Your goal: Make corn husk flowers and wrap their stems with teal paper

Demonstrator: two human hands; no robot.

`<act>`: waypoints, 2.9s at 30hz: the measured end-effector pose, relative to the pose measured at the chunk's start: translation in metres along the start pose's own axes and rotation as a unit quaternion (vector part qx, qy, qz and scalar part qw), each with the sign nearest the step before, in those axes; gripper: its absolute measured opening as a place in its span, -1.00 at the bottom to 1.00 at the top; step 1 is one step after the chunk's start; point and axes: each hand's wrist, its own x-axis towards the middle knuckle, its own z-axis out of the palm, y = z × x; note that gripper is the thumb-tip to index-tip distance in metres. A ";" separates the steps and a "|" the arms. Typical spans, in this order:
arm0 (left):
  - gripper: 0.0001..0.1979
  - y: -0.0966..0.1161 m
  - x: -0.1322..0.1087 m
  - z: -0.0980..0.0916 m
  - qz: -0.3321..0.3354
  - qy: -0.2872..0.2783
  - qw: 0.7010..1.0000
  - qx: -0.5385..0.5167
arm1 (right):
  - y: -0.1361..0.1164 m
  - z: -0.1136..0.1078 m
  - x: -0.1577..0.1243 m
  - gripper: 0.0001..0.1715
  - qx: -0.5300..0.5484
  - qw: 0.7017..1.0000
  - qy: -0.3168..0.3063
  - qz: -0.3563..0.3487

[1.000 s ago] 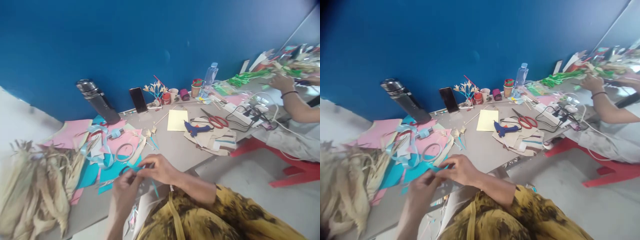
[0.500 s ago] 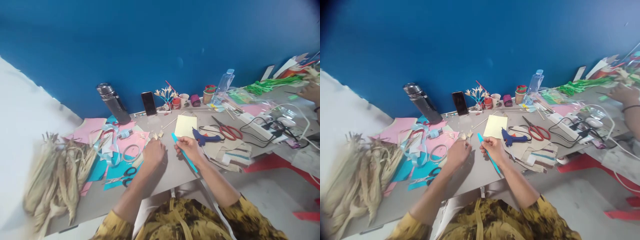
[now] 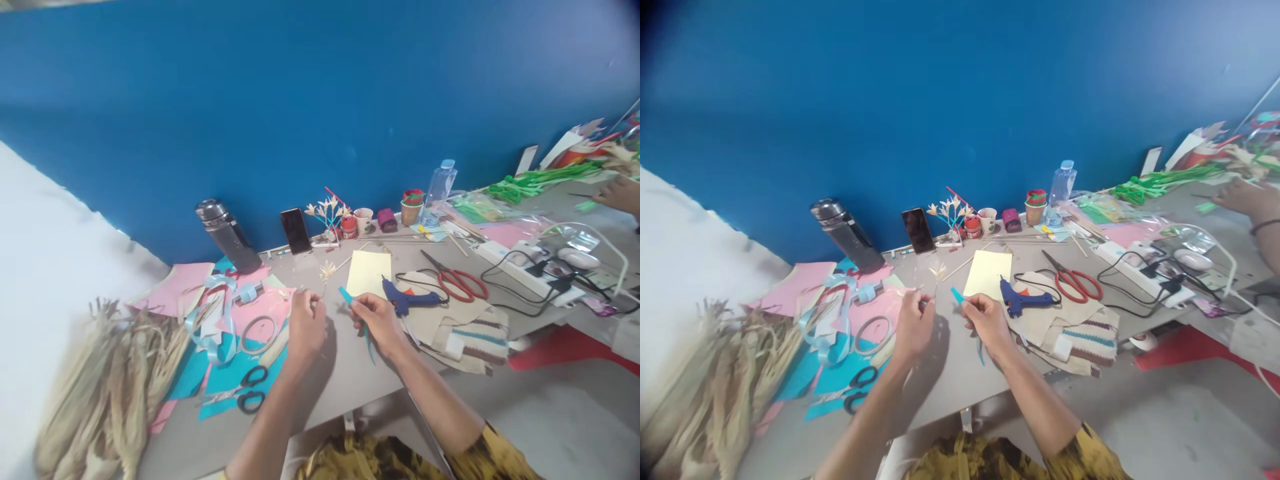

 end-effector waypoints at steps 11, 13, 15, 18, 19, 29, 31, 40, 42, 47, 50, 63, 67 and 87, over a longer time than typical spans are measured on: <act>-0.83 0.012 -0.011 -0.021 -0.044 -0.016 0.972 -0.232 | -0.032 0.052 -0.003 -0.64 -0.005 0.997 -0.036 -0.066; -0.83 0.010 -0.008 -0.021 -0.016 -0.007 0.975 -0.223 | -0.032 0.059 0.000 -0.67 -0.030 0.996 -0.043 -0.079; -0.83 0.008 -0.008 -0.021 0.001 -0.002 0.977 -0.212 | -0.033 0.063 0.000 -0.70 -0.063 0.993 -0.050 -0.085; -0.84 0.005 -0.012 -0.022 0.007 0.013 0.980 -0.200 | -0.038 0.066 -0.004 -0.76 -0.102 0.988 -0.054 -0.098; -0.84 0.005 -0.014 -0.022 0.006 0.013 0.980 -0.201 | -0.040 0.067 -0.006 -0.77 -0.111 0.987 -0.053 -0.106; -0.81 0.021 -0.013 -0.053 -0.102 -0.032 0.890 -0.443 | -0.055 0.068 -0.026 -0.67 -0.132 0.977 -0.123 -0.113; -0.79 0.024 -0.015 -0.056 -0.106 -0.039 0.883 -0.456 | -0.056 0.067 -0.029 -0.63 -0.140 0.974 -0.136 -0.119; -0.84 0.020 -0.027 -0.061 -0.008 0.049 0.940 -0.337 | -0.036 0.049 -0.022 -0.65 -0.221 0.960 -0.160 -0.069; -0.85 0.016 -0.029 -0.061 0.020 0.067 0.950 -0.303 | -0.031 0.044 -0.022 -0.62 -0.232 0.957 -0.160 -0.064; -0.88 0.008 -0.031 -0.061 -0.018 0.056 0.942 -0.330 | -0.025 0.038 -0.027 -0.58 -0.191 0.960 -0.195 -0.064; -0.81 0.001 -0.031 -0.060 -0.094 0.012 0.911 -0.401 | -0.025 0.041 -0.030 -0.46 -0.133 0.969 -0.203 -0.048; -0.75 -0.007 -0.040 -0.063 -0.159 -0.082 0.856 -0.485 | -0.047 0.061 -0.040 -0.62 -0.270 0.911 -0.299 -0.087; -0.77 -0.010 -0.040 -0.063 -0.161 -0.153 0.832 -0.509 | -0.048 0.056 -0.040 -0.67 -0.245 0.895 -0.371 -0.034; -0.67 0.001 -0.049 -0.048 -0.196 -0.014 0.832 -0.520 | -0.018 0.054 -0.048 -0.75 -0.089 0.990 -0.092 -0.056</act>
